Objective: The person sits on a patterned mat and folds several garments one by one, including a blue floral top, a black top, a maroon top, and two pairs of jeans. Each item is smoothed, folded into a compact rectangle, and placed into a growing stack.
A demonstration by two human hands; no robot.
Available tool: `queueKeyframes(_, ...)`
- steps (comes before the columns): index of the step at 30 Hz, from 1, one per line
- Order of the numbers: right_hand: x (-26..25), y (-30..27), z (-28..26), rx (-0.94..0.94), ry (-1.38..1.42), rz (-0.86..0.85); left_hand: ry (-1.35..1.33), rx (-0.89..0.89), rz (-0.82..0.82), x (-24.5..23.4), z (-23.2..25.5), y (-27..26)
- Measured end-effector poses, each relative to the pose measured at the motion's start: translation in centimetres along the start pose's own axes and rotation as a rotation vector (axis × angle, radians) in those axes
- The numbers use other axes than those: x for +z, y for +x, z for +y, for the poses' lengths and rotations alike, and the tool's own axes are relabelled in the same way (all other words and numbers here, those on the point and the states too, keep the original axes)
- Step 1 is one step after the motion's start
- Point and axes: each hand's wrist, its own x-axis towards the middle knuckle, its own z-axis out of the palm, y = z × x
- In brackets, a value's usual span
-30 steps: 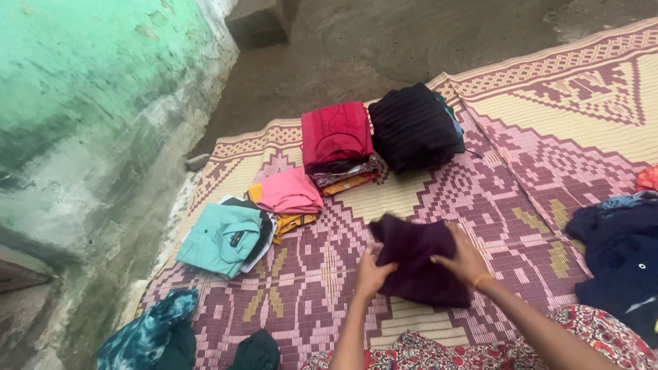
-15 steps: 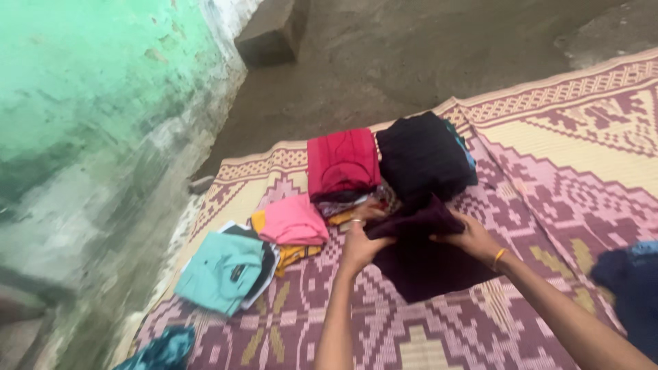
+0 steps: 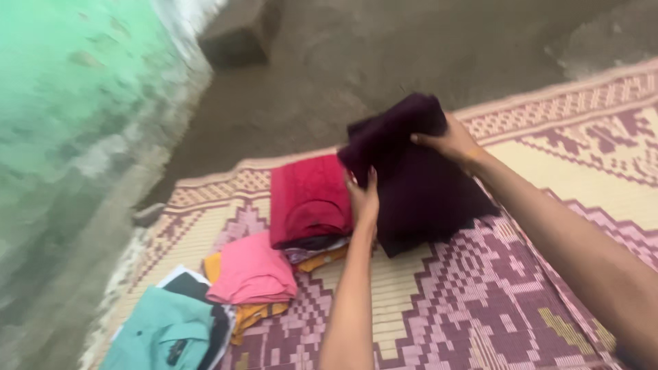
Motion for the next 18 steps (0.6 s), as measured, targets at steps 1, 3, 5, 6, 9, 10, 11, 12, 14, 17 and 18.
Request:
queueKeyframes(1, 0.3, 1.8, 2.3, -0.037, -0.226, 0.083, 0.217, -0.104, 0.061, 1.2, -0.7, 0.7)
queueKeyframes(3, 2.1, 3.1, 7.5, -0.072, -0.707, 0.209, 0.655, -0.305, 0.175, 3.5, -2.5, 1.0)
queueKeyframes(5, 4.6, 1.8, 12.8, 0.064, -0.835, 0.064, 0.905, -0.024, -0.093, 4.9, -4.9, -1.6)
queueKeyframes(6, 6.0, 0.6, 15.2, 0.177, -0.846, -0.042, 1.017, 0.123, -0.233, 5.4, -6.2, -2.9)
queueKeyframes(9, 8.4, -3.0, 20.9, 0.179, -0.964, -0.089, 1.152, 0.042, -0.360, 5.4, -9.8, -6.3)
queueKeyframes(10, 8.8, -3.3, 22.1, 0.157, -0.953, -0.078, 1.156, 0.043, -0.359, 5.4, -10.8, -6.6)
queueKeyframes(11, 8.9, -3.7, 23.0, 0.140, -0.943, -0.068, 1.159, 0.041, -0.363, 5.4, -11.7, -6.9)
queueKeyframes(12, 8.9, -4.1, 23.6, 0.123, -0.933, -0.059, 1.163, 0.039, -0.367, 5.4, -12.3, -7.1)
queueKeyframes(14, 8.6, -2.8, 23.5, 0.165, -0.947, -0.097, 1.158, -0.010, -0.405, 5.7, -12.8, -5.9)
queueKeyframes(17, 8.4, -2.2, 22.5, 0.229, -0.967, -0.166, 1.106, -0.069, -0.511, 4.8, -12.5, -4.9)
queueKeyframes(18, 8.3, -2.3, 22.0, 0.252, -0.974, -0.190, 1.079, -0.087, -0.556, 4.5, -12.2, -4.9)
